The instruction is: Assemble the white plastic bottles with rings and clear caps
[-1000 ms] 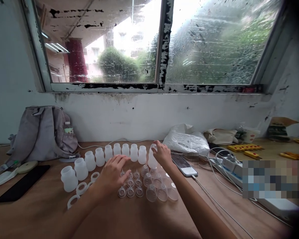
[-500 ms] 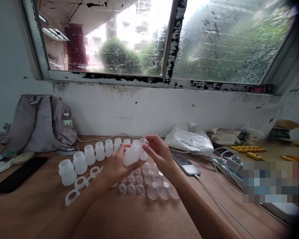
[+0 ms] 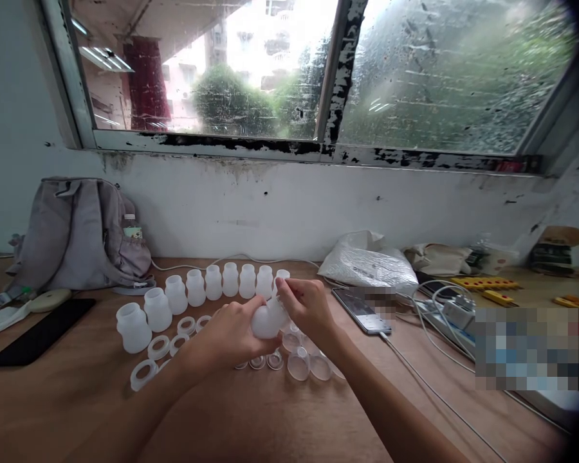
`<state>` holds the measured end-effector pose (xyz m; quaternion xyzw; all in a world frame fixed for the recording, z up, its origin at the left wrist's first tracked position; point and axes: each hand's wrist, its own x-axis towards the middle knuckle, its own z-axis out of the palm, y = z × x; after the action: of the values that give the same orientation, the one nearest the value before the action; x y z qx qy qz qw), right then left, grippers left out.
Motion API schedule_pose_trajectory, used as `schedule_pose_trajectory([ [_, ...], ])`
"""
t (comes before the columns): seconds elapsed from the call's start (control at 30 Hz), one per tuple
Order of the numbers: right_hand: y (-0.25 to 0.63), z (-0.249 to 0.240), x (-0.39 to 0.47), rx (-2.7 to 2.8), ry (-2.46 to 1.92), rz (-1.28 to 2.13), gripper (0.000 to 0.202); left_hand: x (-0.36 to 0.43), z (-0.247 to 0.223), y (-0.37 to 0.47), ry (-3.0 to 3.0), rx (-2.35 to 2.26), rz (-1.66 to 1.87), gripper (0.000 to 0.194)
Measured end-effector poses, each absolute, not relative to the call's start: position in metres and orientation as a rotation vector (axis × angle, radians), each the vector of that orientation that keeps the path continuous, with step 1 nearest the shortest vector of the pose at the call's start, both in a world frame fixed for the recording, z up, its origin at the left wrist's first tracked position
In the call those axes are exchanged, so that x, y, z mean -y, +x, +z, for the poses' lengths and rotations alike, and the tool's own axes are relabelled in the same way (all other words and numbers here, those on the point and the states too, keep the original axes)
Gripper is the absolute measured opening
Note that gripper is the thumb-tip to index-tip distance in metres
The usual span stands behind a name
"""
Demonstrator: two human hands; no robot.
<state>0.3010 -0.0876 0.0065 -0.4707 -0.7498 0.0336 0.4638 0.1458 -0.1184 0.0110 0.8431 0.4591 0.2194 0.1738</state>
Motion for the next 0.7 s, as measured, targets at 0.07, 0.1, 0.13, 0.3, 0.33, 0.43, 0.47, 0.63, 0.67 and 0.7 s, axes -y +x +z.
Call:
schedule_pose_trajectory([
  [0.07, 0.301, 0.008, 0.089, 1.824, -1.141, 0.106, 0.045, 0.122, 0.016, 0.144, 2.394, -1.341, 0.593, 0.028],
  [0.1, 0.301, 0.008, 0.09, 1.816, -1.133, 0.124, 0.044, 0.124, 0.018, 0.144, 2.399, -1.364, 0.577, 0.028],
  [0.13, 0.3, 0.009, 0.091, 1.807, -1.125, 0.143, 0.044, 0.126, 0.02, 0.143, 2.408, -1.391, 0.566, 0.028],
  [0.3, 0.297, 0.008, 0.096, 1.748, -1.113, 0.22, 0.04, 0.138, 0.021, 0.146, 2.509, -1.597, 0.573, 0.024],
  [0.33, 0.296, 0.008, 0.096, 1.736, -1.122, 0.225, 0.039, 0.139, 0.019, 0.148, 2.537, -1.652, 0.577, 0.024],
  [0.43, 0.293, 0.007, 0.095, 1.722, -1.164, 0.207, 0.04, 0.141, 0.014, 0.151, 2.608, -1.8, 0.571, 0.025],
  [0.47, 0.292, 0.006, 0.094, 1.73, -1.183, 0.197, 0.04, 0.14, 0.013, 0.152, 2.619, -1.831, 0.559, 0.025],
  [0.63, 0.305, 0.01, 0.083, 1.716, -1.294, 0.157, 0.043, 0.137, 0.016, 0.141, 2.624, -1.823, 0.44, 0.025],
  [0.67, 0.311, 0.013, 0.081, 1.686, -1.319, 0.134, 0.044, 0.136, 0.019, 0.136, 2.621, -1.818, 0.418, 0.027],
  [0.7, 0.316, 0.016, 0.079, 1.66, -1.343, 0.106, 0.044, 0.136, 0.022, 0.132, 2.61, -1.828, 0.408, 0.029],
])
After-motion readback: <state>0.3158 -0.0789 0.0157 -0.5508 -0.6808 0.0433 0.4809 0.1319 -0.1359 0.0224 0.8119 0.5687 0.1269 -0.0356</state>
